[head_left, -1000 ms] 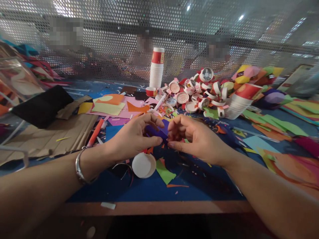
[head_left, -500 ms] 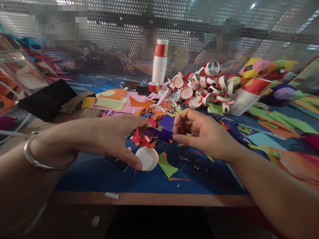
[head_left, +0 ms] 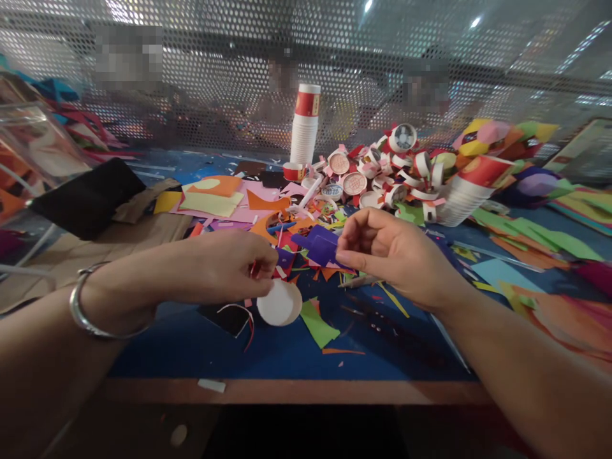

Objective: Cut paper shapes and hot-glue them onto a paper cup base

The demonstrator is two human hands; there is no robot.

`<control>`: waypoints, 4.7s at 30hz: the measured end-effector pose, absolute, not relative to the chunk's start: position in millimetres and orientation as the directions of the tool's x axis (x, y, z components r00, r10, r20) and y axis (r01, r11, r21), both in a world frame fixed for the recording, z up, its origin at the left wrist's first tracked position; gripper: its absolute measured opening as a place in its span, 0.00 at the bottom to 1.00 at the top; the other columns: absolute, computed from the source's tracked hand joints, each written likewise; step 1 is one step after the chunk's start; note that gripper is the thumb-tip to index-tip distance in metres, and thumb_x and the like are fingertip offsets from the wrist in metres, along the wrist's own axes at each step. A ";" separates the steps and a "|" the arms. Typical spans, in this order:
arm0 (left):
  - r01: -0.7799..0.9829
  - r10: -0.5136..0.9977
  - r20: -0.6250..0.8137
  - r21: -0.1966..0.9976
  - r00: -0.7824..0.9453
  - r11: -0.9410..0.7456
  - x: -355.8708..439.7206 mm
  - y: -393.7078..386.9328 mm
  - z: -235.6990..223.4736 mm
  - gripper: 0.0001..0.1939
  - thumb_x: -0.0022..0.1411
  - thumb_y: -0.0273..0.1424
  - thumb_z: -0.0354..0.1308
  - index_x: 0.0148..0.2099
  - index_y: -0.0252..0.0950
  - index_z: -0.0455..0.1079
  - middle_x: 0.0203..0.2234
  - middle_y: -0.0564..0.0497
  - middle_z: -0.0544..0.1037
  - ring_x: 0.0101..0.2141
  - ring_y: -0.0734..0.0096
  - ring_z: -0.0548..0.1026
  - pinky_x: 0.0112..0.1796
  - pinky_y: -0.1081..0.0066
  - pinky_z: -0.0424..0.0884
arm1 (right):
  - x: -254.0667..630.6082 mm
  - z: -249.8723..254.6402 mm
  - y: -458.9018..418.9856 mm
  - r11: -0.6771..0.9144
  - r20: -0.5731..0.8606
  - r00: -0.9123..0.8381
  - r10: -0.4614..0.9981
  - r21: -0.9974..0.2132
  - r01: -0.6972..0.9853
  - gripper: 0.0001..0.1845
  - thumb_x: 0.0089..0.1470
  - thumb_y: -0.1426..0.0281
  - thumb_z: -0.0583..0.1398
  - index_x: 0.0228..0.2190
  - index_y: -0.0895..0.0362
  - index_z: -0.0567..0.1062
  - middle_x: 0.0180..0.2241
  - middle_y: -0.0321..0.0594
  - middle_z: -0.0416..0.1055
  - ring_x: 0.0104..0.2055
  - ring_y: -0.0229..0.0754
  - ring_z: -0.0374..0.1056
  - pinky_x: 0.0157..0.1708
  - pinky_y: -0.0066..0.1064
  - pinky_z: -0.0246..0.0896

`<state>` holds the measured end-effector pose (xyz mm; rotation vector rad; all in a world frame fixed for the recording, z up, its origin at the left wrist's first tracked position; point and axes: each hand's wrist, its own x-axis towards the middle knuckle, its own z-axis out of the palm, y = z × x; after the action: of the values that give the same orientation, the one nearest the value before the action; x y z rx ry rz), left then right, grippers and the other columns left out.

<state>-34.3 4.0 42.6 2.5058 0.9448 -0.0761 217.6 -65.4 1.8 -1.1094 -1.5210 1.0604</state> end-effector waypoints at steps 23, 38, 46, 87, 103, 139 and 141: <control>0.085 0.806 -0.074 0.996 0.587 0.029 2.8 -7.2 7.2 0.15 0.53 0.28 0.70 0.38 0.34 0.66 0.29 0.55 0.75 0.29 0.77 0.75 0.34 0.73 0.72 | 208.5 -6.5 -60.5 0.176 0.173 -0.044 0.984 -0.982 0.072 0.18 0.49 0.66 0.72 0.33 0.55 0.69 0.32 0.32 0.67 0.32 0.34 0.65 0.32 0.29 0.65; 0.004 0.798 -0.107 0.992 0.594 0.129 2.7 -4.4 5.9 0.16 0.59 0.29 0.67 0.47 0.34 0.67 0.31 0.52 0.78 0.35 0.72 0.78 0.37 0.72 0.71 | 210.6 -11.1 -57.4 0.234 0.229 -0.051 0.972 -0.961 0.144 0.17 0.50 0.69 0.70 0.37 0.54 0.68 0.35 0.33 0.67 0.33 0.34 0.66 0.35 0.31 0.66; 0.006 0.783 -0.122 0.989 0.610 0.150 3.3 -5.3 6.4 0.12 0.61 0.28 0.65 0.46 0.34 0.69 0.33 0.51 0.79 0.31 0.76 0.77 0.35 0.74 0.72 | 208.8 -10.0 -59.5 0.228 0.222 -0.053 0.974 -0.958 0.175 0.19 0.50 0.69 0.70 0.38 0.54 0.67 0.35 0.33 0.68 0.31 0.34 0.67 0.34 0.32 0.68; 0.014 0.820 -0.097 0.994 0.563 0.108 3.6 -4.4 6.5 0.10 0.61 0.32 0.65 0.44 0.33 0.72 0.34 0.49 0.80 0.31 0.71 0.79 0.35 0.70 0.75 | 206.1 -6.9 -63.8 0.105 0.100 -0.091 0.991 -0.993 0.056 0.16 0.52 0.72 0.69 0.38 0.55 0.68 0.32 0.33 0.71 0.32 0.36 0.72 0.31 0.30 0.73; 0.034 0.825 -0.094 0.995 0.558 0.090 0.8 -0.8 7.6 0.08 0.61 0.32 0.65 0.39 0.32 0.75 0.32 0.47 0.81 0.28 0.73 0.78 0.32 0.72 0.73 | 207.0 -4.3 -64.7 0.098 0.091 -0.086 0.992 -0.992 0.081 0.16 0.53 0.70 0.68 0.38 0.54 0.67 0.29 0.32 0.70 0.30 0.37 0.71 0.29 0.31 0.72; -0.057 0.808 -0.149 0.974 0.570 0.220 -3.2 3.0 17.8 0.25 0.57 0.21 0.67 0.55 0.38 0.66 0.29 0.49 0.81 0.33 0.68 0.83 0.35 0.74 0.78 | 221.2 -4.0 -58.9 0.368 0.423 0.091 0.901 -0.859 0.356 0.11 0.57 0.65 0.66 0.37 0.55 0.71 0.31 0.36 0.69 0.31 0.38 0.67 0.31 0.33 0.65; -0.037 0.778 -0.152 0.975 0.610 0.220 -2.9 1.2 17.0 0.26 0.58 0.22 0.67 0.56 0.38 0.65 0.30 0.49 0.82 0.33 0.68 0.83 0.34 0.75 0.77 | 218.9 -5.6 -60.2 0.374 0.415 0.036 0.909 -0.852 0.365 0.14 0.55 0.63 0.67 0.40 0.55 0.71 0.33 0.37 0.70 0.33 0.38 0.68 0.32 0.33 0.66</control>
<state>-2.9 1.2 17.0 1.2310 0.7434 0.6416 218.9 -60.2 -5.6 -1.1858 -1.5414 0.6234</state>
